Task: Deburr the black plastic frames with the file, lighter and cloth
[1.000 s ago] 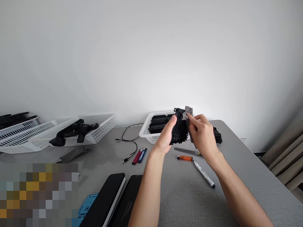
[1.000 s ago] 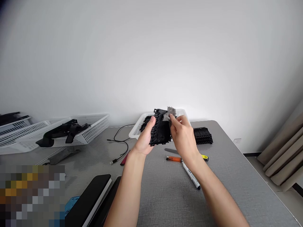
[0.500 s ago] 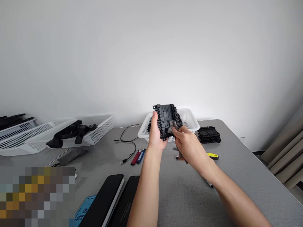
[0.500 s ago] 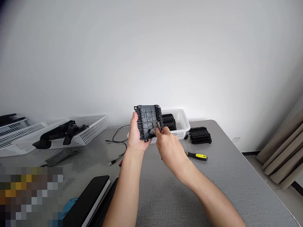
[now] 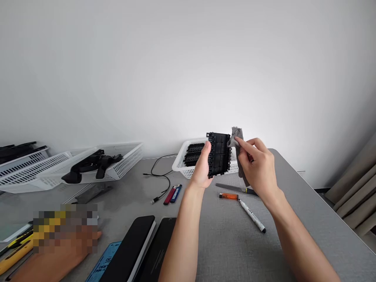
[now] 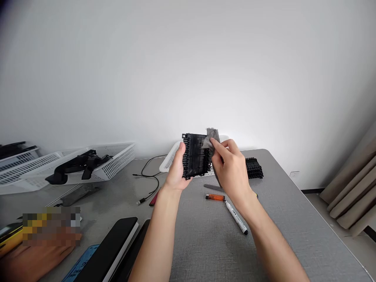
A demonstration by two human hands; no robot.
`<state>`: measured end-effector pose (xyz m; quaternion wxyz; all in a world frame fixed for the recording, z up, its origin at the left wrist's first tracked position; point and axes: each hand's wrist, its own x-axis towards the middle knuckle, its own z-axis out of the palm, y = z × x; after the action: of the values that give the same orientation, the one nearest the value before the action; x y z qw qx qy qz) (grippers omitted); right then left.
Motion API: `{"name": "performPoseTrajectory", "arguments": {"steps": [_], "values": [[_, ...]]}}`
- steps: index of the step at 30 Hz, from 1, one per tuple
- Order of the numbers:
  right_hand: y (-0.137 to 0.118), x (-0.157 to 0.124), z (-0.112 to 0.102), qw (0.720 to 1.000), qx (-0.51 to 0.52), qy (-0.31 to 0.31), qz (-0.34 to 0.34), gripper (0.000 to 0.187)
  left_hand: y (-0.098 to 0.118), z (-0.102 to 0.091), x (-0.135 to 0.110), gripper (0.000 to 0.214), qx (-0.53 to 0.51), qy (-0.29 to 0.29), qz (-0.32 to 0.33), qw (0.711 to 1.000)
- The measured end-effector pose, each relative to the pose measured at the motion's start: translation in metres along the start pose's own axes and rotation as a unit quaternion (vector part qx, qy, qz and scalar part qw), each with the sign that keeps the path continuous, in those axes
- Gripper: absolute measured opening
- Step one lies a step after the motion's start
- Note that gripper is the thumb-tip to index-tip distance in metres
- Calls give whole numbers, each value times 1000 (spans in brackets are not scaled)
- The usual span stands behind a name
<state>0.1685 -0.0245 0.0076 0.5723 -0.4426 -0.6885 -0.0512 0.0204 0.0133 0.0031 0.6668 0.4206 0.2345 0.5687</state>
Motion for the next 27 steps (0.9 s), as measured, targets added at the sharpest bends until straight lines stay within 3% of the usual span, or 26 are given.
{"name": "performPoseTrajectory", "arguments": {"steps": [4, 9, 13, 16, 20, 25, 27], "values": [[4, -1, 10, 995, -60, -78, 7, 45, -7, 7, -3, 54, 4, -17, -5, 1000], [-8, -9, 20, 980, -115, -157, 45, 51, -3, 10, -1, 45, -17, 31, 13, 999], [-21, -17, 27, 961, -95, -260, 18, 49, 12, 2, 1, 47, -48, 106, 58, 991], [-24, -17, 25, 950, -92, -298, 4, 42, 20, -5, 1, 46, -58, 129, 77, 987], [-19, -12, 11, 965, -37, -259, 32, 34, 18, -7, 2, 48, -58, 106, 52, 991], [-11, -5, -6, 997, 28, -63, 44, 39, 9, -4, 3, 50, -54, 66, 13, 996], [-10, -4, -5, 999, 22, -24, 30, 43, 4, -1, 1, 50, -50, 27, -21, 998]]}}
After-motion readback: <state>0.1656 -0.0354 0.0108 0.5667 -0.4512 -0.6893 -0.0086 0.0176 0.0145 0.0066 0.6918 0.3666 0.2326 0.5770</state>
